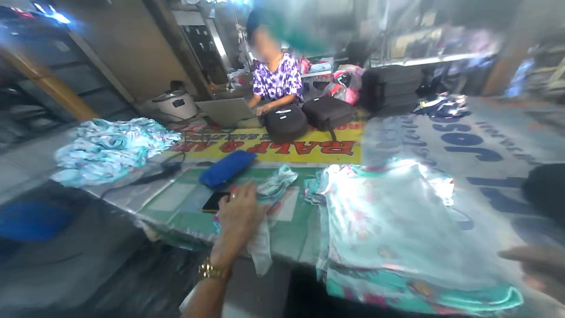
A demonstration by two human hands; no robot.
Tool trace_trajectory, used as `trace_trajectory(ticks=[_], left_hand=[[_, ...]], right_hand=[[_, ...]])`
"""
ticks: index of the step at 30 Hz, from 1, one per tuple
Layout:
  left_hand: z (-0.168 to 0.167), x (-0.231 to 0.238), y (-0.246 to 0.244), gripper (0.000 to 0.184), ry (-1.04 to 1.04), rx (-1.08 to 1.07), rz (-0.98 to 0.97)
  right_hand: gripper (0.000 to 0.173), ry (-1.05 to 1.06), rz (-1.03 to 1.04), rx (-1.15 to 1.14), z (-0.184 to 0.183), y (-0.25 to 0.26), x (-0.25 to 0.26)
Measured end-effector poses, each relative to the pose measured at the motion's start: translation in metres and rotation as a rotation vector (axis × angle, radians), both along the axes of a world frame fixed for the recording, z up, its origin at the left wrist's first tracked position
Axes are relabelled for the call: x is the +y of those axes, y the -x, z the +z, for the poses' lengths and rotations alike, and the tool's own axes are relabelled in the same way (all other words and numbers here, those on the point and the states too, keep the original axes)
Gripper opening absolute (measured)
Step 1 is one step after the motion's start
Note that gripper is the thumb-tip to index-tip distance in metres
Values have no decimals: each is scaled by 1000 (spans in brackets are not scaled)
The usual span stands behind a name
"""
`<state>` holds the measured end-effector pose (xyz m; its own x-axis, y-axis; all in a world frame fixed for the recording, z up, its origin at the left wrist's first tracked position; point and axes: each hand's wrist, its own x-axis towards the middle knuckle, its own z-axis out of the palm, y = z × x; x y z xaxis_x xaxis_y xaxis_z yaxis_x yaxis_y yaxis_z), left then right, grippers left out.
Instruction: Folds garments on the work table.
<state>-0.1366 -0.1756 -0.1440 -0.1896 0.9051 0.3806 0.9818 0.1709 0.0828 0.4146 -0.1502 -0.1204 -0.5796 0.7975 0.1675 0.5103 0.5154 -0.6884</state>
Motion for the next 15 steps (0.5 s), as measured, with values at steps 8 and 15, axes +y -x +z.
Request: trace_trajectory(ticks=[8,15], left_hand=[[55,35,35,30,-73,-445,-242],[147,43,-58,21,-118,-997,-600]], right_hand=[[25,-75,197,110,3,83,20],[32,-131,176,355,67,207,67]])
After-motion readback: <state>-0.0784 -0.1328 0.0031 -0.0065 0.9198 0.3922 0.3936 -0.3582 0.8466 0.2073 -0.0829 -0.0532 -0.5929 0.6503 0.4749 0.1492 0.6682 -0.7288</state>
